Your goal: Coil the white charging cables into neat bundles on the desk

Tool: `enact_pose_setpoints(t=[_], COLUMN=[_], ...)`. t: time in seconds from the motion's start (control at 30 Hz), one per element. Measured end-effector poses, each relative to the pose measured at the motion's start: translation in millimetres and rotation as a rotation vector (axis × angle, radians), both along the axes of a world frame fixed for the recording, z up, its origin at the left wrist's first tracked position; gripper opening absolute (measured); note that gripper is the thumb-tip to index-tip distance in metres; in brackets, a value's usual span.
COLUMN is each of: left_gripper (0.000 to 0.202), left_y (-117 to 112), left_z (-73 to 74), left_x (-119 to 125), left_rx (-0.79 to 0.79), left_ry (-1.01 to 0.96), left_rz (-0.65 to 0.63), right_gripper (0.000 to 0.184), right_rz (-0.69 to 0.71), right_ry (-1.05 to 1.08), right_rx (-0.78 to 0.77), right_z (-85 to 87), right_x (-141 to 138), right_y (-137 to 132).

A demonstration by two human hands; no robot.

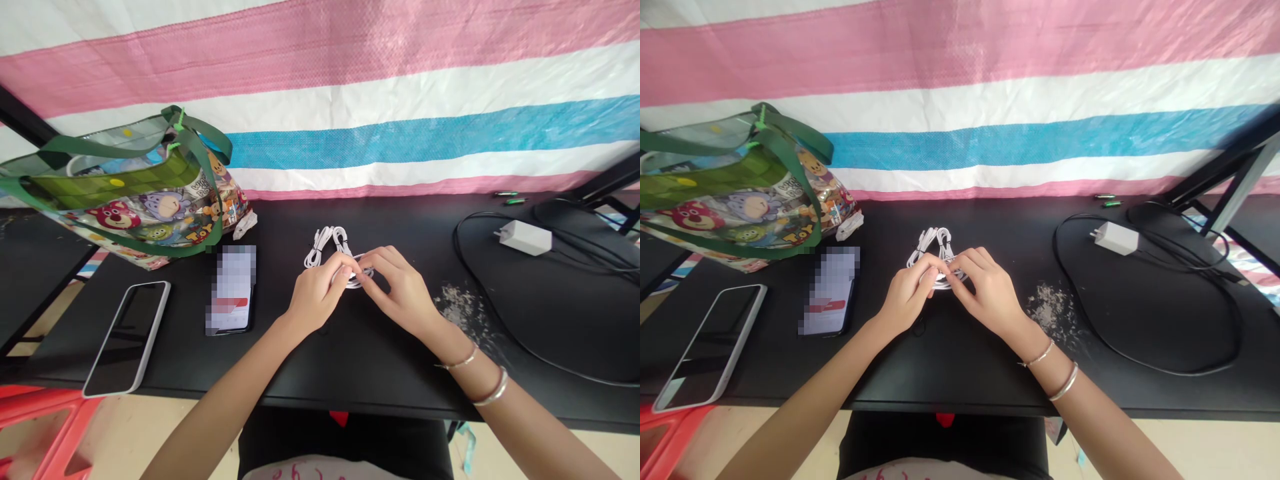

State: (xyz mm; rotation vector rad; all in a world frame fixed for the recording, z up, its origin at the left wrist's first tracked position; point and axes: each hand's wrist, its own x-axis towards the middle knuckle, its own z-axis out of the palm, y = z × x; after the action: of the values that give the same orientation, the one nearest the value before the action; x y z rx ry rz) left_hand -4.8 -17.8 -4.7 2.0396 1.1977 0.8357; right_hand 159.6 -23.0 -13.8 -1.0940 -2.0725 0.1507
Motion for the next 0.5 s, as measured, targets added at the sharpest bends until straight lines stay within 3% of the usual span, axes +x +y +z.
enact_pose_setpoints(t=[0.5], left_gripper=[0.034], left_y=[0.7], left_z=[-0.5], left_x=[0.3], left_rx=[0.01], left_ry=[0.105], left_rz=[0.006], right_gripper=[0.017], right_rz=[0.003], right_ry=[-0.065], right_rx=[-0.008], right_z=[1.1], right_x=[0.8], right_y=[0.1])
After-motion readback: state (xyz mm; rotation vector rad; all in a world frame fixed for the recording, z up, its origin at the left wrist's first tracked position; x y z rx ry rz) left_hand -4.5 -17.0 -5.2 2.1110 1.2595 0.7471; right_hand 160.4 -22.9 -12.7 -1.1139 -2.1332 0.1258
